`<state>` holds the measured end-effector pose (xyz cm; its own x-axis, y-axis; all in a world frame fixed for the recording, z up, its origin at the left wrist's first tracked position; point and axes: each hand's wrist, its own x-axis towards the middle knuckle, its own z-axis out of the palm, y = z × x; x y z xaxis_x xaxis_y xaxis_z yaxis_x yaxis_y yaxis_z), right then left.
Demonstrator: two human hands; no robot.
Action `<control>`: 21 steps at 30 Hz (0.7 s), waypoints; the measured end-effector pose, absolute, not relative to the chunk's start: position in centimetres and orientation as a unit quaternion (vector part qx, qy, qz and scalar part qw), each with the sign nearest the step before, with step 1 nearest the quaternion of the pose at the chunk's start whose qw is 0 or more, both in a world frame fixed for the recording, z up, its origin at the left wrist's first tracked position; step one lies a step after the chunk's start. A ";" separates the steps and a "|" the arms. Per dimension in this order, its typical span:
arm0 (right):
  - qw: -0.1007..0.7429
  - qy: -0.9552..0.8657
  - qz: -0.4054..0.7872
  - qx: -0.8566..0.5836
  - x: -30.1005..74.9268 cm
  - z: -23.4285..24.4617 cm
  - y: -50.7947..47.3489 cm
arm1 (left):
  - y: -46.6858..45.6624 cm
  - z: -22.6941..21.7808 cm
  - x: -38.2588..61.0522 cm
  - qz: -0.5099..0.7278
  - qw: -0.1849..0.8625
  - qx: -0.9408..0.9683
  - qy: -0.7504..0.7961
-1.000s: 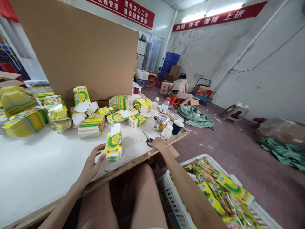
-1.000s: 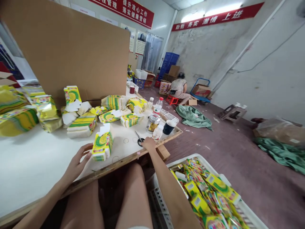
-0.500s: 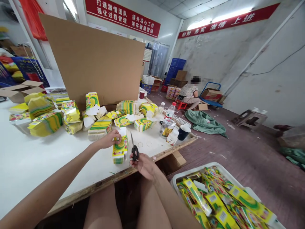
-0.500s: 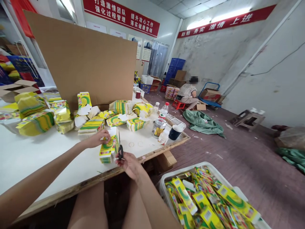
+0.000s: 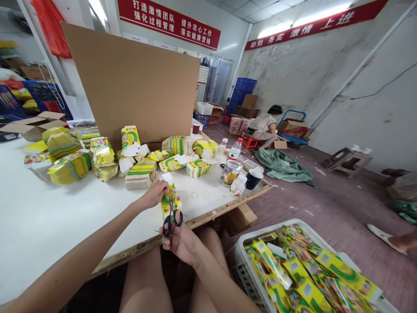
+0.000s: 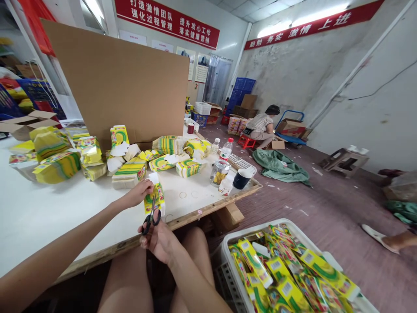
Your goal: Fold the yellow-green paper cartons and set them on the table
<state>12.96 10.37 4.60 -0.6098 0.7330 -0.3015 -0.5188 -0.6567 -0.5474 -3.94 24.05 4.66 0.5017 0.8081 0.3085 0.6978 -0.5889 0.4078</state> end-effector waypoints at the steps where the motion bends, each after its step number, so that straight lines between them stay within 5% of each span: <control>1: 0.367 -0.201 0.870 -0.261 12.8 4.6 10.5 | 24.0 4.6 -4.0 0.242 0.118 0.857 0.439; 13: 0.428 -0.210 0.845 -0.243 12.1 5.2 10.7 | 23.9 4.0 -3.7 0.298 0.188 0.819 0.453; 21: 0.434 -0.425 0.653 -0.452 13.5 6.0 11.5 | 25.0 3.2 -5.0 0.357 0.254 0.761 0.479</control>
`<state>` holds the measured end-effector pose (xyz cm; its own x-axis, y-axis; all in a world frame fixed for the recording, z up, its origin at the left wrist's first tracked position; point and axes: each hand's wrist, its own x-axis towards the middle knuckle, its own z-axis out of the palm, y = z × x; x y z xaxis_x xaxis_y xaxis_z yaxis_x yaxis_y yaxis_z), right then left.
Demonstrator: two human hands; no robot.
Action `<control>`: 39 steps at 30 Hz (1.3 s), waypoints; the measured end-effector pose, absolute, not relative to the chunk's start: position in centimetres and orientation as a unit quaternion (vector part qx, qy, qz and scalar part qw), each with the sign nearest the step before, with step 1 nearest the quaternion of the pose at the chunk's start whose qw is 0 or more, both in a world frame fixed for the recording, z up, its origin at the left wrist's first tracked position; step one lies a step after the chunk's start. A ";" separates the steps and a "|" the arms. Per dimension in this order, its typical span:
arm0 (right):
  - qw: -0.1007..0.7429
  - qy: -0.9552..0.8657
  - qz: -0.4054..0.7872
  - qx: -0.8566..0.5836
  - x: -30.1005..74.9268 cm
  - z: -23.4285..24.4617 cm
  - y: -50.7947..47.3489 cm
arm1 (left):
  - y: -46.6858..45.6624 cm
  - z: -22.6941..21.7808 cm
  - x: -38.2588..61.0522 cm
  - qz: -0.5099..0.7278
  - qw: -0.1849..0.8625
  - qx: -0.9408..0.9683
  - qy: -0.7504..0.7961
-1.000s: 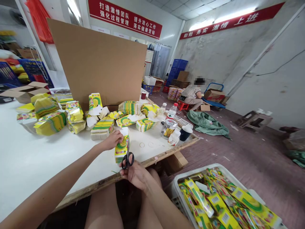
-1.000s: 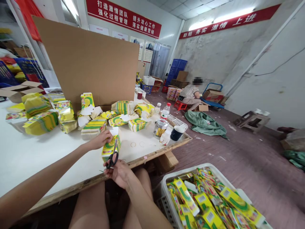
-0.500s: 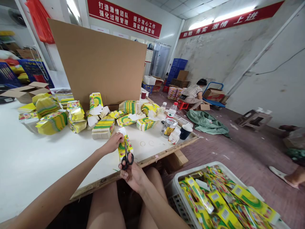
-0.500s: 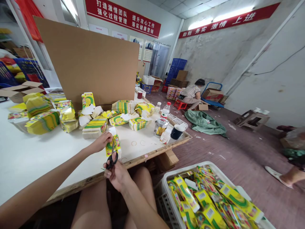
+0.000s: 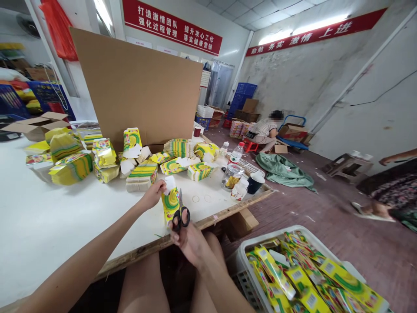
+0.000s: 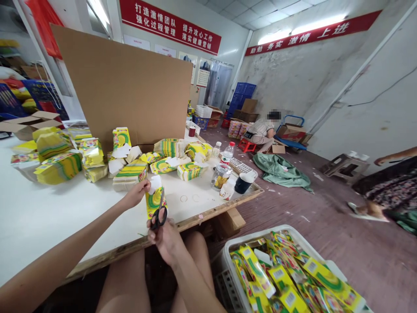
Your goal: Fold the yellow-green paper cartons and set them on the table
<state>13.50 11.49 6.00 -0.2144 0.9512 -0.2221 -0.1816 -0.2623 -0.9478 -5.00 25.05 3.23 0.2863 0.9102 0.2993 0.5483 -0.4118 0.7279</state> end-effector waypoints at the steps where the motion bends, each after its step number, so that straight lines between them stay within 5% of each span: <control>1: 0.427 -0.448 0.609 -0.495 14.4 6.1 12.4 | 25.2 3.1 -5.1 0.361 0.262 0.755 0.481; 8: 0.312 -0.516 0.317 -0.732 24.0 5.5 21.0 | 25.9 2.6 -5.1 0.380 0.294 0.735 0.478; 15: 0.260 -0.611 0.198 -0.721 25.5 5.3 21.4 | 26.2 2.3 -4.8 0.376 0.265 0.743 0.486; 23: 0.327 -0.819 0.191 -0.430 16.5 4.9 16.9 | 27.9 0.9 -6.9 0.324 0.155 0.735 0.574; 39: 0.402 -0.794 0.221 -0.399 16.8 3.1 16.8 | 22.5 -2.4 -12.9 0.212 0.057 0.656 0.722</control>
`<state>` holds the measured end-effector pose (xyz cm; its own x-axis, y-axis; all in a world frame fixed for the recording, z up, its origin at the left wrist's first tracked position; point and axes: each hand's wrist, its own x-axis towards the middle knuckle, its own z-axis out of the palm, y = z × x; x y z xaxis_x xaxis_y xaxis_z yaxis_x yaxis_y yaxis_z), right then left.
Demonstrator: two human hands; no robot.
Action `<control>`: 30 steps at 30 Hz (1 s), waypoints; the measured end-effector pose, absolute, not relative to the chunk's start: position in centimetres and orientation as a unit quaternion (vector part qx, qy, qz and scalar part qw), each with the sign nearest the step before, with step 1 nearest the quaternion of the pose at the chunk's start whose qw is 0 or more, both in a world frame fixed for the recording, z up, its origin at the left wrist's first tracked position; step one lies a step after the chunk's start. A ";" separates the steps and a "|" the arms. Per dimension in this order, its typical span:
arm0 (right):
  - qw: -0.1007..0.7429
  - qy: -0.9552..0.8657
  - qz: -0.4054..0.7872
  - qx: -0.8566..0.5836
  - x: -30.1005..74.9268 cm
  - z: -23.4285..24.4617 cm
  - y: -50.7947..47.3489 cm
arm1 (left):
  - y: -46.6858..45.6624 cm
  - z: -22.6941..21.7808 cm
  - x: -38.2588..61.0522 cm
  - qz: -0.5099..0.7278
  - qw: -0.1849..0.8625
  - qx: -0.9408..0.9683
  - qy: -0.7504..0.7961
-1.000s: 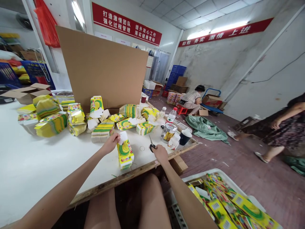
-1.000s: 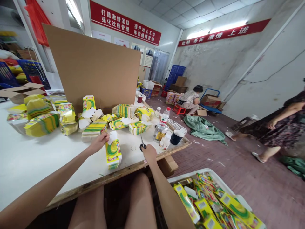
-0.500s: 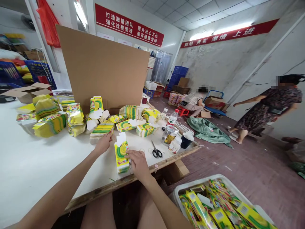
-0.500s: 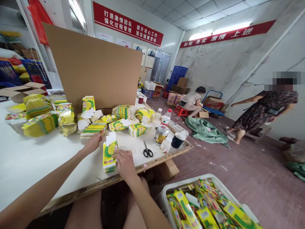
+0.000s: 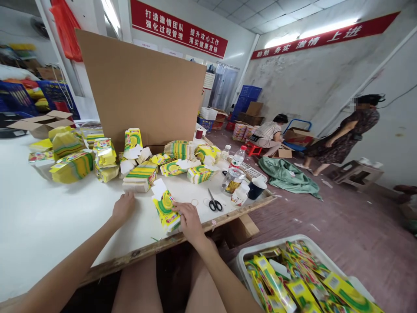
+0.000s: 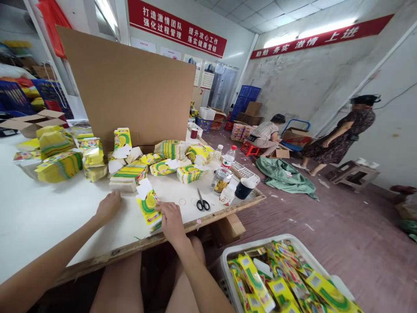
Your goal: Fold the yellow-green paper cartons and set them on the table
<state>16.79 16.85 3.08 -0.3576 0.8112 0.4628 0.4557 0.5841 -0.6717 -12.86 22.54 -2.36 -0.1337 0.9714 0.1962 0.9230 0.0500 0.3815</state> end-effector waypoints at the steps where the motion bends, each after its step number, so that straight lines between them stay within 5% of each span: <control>1: 0.406 -0.793 0.225 -0.395 16.8 3.1 17.0 | 22.4 -2.3 -12.6 0.217 0.061 0.662 0.715; 11: 0.377 -0.811 0.230 -0.384 17.4 4.6 17.4 | 19.1 1.9 -3.6 0.403 0.019 0.685 0.606; 30: 0.253 -0.797 0.095 -0.541 26.1 -0.2 14.3 | 18.3 2.2 -0.1 0.313 0.050 0.762 0.565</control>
